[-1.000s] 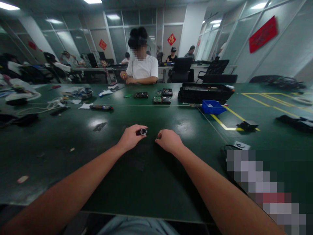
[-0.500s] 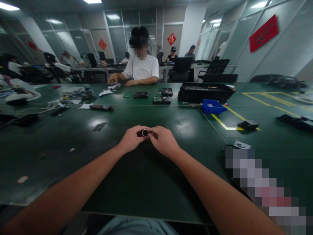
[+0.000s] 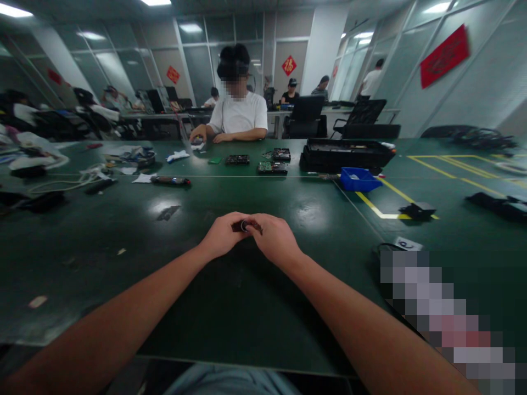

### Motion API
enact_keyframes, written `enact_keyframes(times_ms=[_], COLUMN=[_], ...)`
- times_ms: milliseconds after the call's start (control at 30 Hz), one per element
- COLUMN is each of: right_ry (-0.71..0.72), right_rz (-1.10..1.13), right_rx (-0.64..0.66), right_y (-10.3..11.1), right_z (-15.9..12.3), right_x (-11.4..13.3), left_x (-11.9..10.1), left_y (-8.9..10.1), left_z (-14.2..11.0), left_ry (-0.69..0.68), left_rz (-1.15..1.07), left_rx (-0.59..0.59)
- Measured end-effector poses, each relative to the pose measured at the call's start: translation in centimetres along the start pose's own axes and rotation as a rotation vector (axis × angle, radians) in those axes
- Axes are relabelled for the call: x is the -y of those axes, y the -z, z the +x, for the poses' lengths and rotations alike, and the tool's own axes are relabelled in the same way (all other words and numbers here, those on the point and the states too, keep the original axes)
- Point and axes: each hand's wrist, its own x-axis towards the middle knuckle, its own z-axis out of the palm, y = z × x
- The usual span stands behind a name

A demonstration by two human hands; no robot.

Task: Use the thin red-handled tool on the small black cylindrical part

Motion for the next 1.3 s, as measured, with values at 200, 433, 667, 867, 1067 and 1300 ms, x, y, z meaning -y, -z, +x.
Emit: enact_keyframes(times_ms=[200,433,667,867,1067,1300], right_ry=[0.023,0.101,-0.062,-0.158,-0.067,-0.062], right_rz=[-0.011,0.011,-0.027,0.072,0.148,0.158], right_rx=[-0.018,-0.030,-0.121,-0.106,-0.153,-0.269], right_y=[-0.1,-0.7,-0.4,-0.4,0.4,1.6], right_z=[-0.2,0.0,0.3,0.2,0.2,-0.7], right_x=[-0.1,-1.1,-1.3,-1.1,-0.6,1.0], left_x=[-0.1,0.1,-0.1,-0.1,1.6,2.5], left_y=[0.0,-0.1,-0.1,0.0,-0.1,0.0], left_z=[0.1,0.1,0.0,0.1,0.4,0.5], left_ry=[-0.007,-0.020,-0.037,-0.011,0.128,0.162], left_rz=[0.006,-0.006,-0.012,0.010,0.012,-0.058], left_rx=[-0.008,-0.001,0.017,-0.007,-0.137,-0.148])
